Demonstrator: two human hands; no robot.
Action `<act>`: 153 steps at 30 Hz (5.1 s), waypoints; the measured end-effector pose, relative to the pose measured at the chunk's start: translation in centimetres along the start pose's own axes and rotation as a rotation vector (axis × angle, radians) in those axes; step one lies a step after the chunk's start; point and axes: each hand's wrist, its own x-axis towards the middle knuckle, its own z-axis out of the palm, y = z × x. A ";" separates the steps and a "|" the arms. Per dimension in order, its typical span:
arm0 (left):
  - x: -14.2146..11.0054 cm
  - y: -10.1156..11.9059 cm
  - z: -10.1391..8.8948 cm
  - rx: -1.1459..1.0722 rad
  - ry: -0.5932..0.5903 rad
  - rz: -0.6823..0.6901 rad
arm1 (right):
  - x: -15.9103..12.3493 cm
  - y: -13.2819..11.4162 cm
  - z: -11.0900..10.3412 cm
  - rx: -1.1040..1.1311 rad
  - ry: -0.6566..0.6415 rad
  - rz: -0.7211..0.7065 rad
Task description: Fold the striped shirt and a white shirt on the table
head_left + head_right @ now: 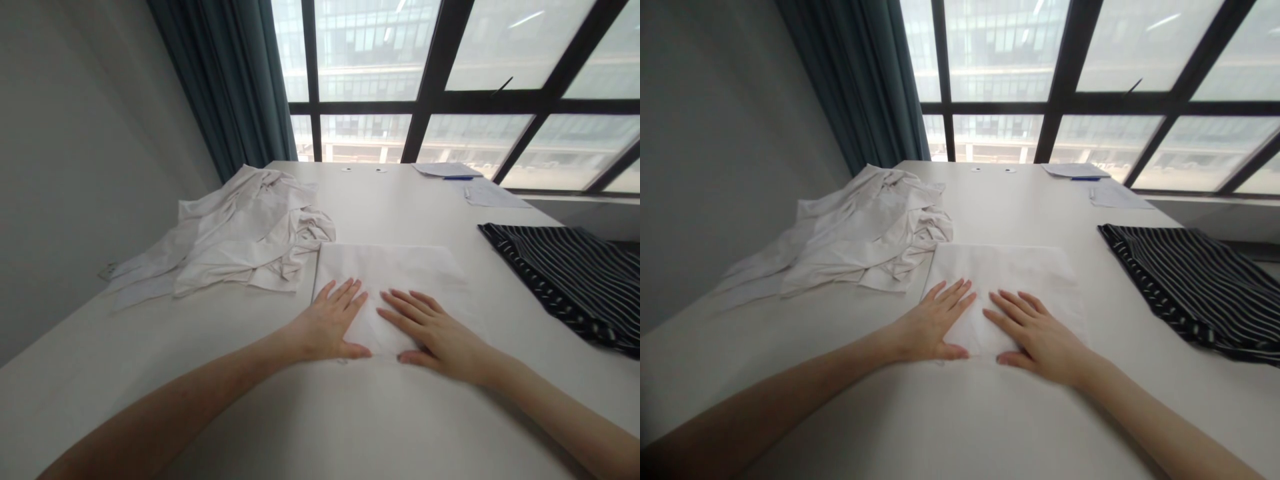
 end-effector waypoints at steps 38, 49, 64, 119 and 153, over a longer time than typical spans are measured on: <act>0.4 -7.4 -1.3 -0.201 0.115 -0.255 | -0.6 -0.9 -1.9 -0.187 0.203 -0.079; 0.5 -7.4 -0.5 -0.164 0.090 -0.266 | -0.1 1.0 -2.6 0.018 0.230 0.020; 1.6 -8.6 -1.5 -0.259 -0.030 -0.159 | -0.9 -2.0 0.1 -0.144 0.037 0.022; 3.8 -7.0 -3.4 0.045 0.221 -0.598 | 3.9 -9.5 -0.1 0.648 0.067 -0.055; 0.5 -4.1 -0.7 -0.436 0.447 -0.450 | 1.7 8.1 -1.8 1.295 0.429 0.859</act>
